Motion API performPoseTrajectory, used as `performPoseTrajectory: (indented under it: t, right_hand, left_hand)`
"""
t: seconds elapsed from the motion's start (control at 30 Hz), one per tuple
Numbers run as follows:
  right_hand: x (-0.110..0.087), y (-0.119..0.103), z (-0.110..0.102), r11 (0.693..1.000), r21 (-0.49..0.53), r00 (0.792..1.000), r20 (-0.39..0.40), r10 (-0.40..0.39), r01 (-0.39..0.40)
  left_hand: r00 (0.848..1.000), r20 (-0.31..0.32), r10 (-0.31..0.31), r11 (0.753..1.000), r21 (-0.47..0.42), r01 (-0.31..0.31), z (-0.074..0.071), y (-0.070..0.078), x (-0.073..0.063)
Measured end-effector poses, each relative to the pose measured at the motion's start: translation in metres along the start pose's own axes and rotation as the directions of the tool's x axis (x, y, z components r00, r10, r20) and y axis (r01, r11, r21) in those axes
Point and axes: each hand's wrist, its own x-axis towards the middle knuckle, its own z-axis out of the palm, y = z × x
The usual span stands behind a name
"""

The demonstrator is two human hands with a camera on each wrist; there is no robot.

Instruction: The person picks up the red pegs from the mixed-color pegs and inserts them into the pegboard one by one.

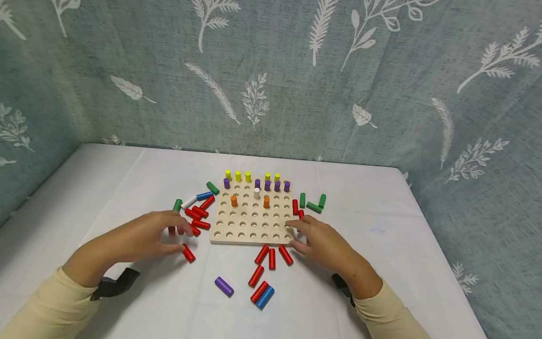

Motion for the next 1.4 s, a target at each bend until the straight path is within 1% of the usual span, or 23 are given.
performPoseTrajectory:
  t: [0.07, 0.13, 0.27, 0.37, 0.43, 0.53, 0.63, 0.83, 0.93, 1.07, 1.17, 1.4]
  right_hand:
    - [0.001, 0.001, 0.002, 1.0, 0.007, 1.0, 0.021, 0.006, -0.006]
    - [0.002, 0.002, 0.004, 1.0, 0.022, 0.999, 0.045, 0.015, -0.016]
    - [0.004, 0.004, 0.006, 0.998, 0.046, 0.996, 0.08, 0.032, -0.036]
    - [0.004, 0.004, 0.005, 0.998, 0.051, 0.997, 0.078, 0.029, -0.033]
    - [0.004, 0.005, 0.005, 0.999, 0.051, 0.997, 0.069, 0.017, -0.021]
    - [0.003, 0.006, 0.005, 0.999, 0.054, 0.998, 0.065, -0.008, 0.005]
    - [0.002, 0.007, 0.007, 0.999, 0.049, 0.997, 0.068, -0.027, 0.024]
    - [0.003, 0.01, 0.008, 0.999, 0.013, 0.997, 0.055, -0.052, 0.051]
    - [0.004, 0.01, 0.007, 0.999, 0.019, 0.997, 0.062, -0.038, 0.037]
    - [0.005, 0.01, 0.007, 0.999, 0.041, 0.997, 0.075, -0.004, 0.001]
    - [0.005, 0.011, 0.007, 0.999, 0.041, 0.997, 0.075, 0.001, -0.004]
    - [0.006, 0.012, 0.008, 0.999, 0.033, 0.997, 0.071, -0.003, 0.001]
  left_hand:
    - [0.999, 0.041, -0.027, 0.999, -0.033, 0.029, 0.003, 0.0, 0.0]
    - [0.997, 0.065, -0.041, 0.997, -0.061, 0.045, 0.006, -0.001, 0.0]
    - [0.997, 0.082, -0.011, 0.996, -0.086, 0.019, 0.011, -0.005, 0.0]
    - [0.995, 0.094, 0.012, 0.996, -0.088, -0.004, 0.012, -0.006, 0.001]
    - [0.995, 0.104, 0.001, 0.996, -0.085, 0.008, 0.012, -0.006, 0.002]
    - [0.993, 0.119, -0.003, 0.997, -0.073, 0.011, 0.013, -0.004, 0.004]
    - [0.991, 0.132, 0.007, 0.998, -0.069, 0.003, 0.015, -0.004, 0.004]
    - [0.991, 0.133, 0.006, 0.997, -0.075, 0.004, 0.019, -0.002, 0.006]
    - [0.991, 0.133, 0.007, 0.997, -0.074, 0.003, 0.021, -0.001, 0.007]
    - [0.99, 0.133, 0.035, 0.996, -0.081, -0.025, 0.023, -0.001, 0.009]
    - [0.989, 0.138, 0.051, 0.995, -0.09, -0.038, 0.023, -0.002, 0.01]
    - [0.99, 0.141, 0.019, 0.997, -0.079, -0.008, 0.025, -0.002, 0.011]
